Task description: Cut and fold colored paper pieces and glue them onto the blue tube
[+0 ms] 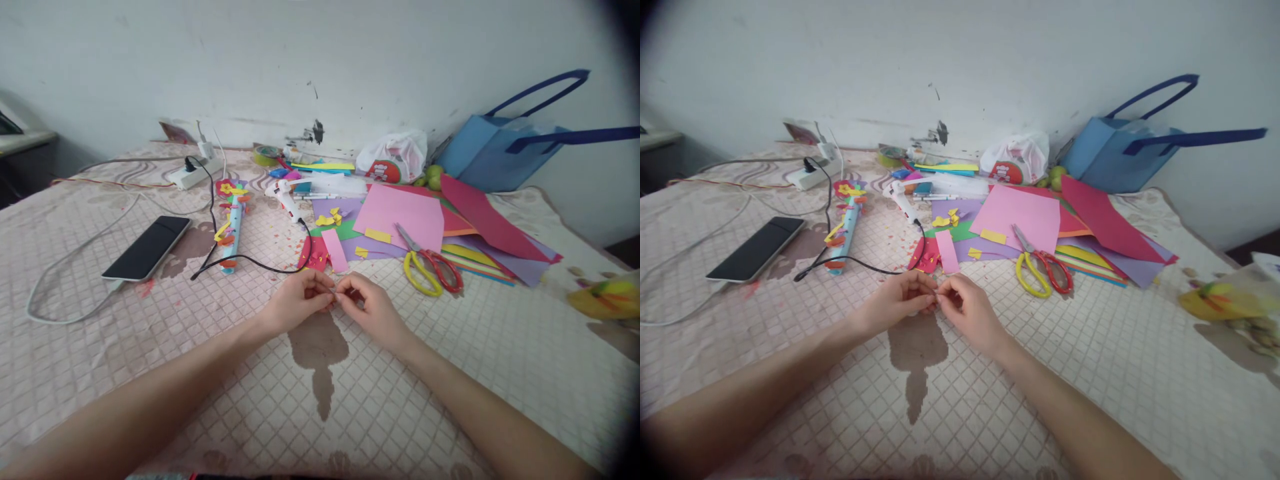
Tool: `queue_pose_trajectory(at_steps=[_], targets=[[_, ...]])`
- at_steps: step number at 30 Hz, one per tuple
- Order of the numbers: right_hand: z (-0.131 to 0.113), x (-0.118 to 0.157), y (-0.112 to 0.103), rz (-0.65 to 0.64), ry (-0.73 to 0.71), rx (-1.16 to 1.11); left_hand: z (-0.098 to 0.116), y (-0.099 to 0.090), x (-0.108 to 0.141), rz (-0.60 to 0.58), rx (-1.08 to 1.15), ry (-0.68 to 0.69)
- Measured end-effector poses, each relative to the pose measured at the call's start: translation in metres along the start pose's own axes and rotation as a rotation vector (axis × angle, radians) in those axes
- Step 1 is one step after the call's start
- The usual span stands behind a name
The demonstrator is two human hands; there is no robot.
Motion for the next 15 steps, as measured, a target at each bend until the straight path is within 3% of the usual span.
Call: queue_pose_trajectory(at_steps=[6,15], targets=[[0.007,0.001,0.001,0.020,0.115,-0.159,0.001,-0.001,0.001,0.018,-0.026,0.007],[0.012,0.001,0.002,-0.003,0.161,-0.304,0.004,-0.003,0.002,0.039,-0.029,0.063]])
Point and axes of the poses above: each hand's wrist, its own x-axis away from the middle knuckle, its own y-axis out of the palm, z = x × y, the point moved 7 cm from there along -x, towards the middle knuckle, and after that the axes turned 9 degrees about -y, right-handed, at the moved point
